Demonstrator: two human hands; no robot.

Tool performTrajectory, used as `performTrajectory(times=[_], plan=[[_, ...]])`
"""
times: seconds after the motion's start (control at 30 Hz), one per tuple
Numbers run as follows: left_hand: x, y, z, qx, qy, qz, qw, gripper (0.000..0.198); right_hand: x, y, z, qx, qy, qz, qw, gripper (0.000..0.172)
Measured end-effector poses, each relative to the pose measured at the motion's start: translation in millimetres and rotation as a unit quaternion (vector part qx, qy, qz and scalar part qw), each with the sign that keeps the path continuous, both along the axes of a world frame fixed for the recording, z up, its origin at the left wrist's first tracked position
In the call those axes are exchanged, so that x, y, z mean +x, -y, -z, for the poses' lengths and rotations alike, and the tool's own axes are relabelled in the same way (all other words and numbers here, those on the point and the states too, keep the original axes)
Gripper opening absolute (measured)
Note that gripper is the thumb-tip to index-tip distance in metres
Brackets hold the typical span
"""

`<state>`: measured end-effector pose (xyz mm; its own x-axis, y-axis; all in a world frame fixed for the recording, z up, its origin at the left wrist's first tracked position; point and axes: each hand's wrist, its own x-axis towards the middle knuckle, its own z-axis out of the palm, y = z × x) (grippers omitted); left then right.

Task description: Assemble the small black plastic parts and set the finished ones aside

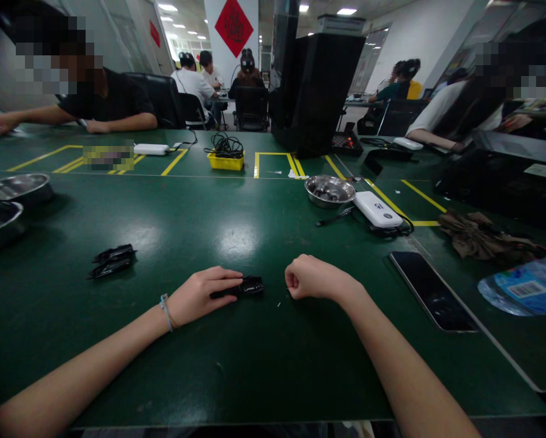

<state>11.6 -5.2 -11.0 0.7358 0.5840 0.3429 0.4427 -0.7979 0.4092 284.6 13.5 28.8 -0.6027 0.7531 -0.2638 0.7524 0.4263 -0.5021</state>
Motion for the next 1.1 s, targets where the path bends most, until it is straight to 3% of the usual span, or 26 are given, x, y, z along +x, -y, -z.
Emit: performTrajectory(times=[0.17, 0.33, 0.5, 1.1], plan=[[1.7, 2.0, -1.3, 0.005, -0.007, 0.001, 1.000, 0.027, -20.4, 4.2, 4.3, -0.028, -0.119, 0.002, 0.992, 0.005], [2.1, 2.8, -1.3, 0.011, -0.016, 0.003, 1.000, 0.026, -56.4, 13.8, 20.1, 0.095, -0.256, 0.055, 0.960, 0.007], [1.8, 3.0, -0.1, 0.011, -0.016, -0.002, 1.000, 0.029, -69.7, 19.2, 29.5, 0.113, -0.257, 0.059, 0.958, 0.007], [2.5, 3.0, 1.4, 0.021, -0.014, -0.004, 1.000, 0.029, -69.2, 20.8, 31.0, 0.128, -0.244, 0.059, 0.960, 0.006]])
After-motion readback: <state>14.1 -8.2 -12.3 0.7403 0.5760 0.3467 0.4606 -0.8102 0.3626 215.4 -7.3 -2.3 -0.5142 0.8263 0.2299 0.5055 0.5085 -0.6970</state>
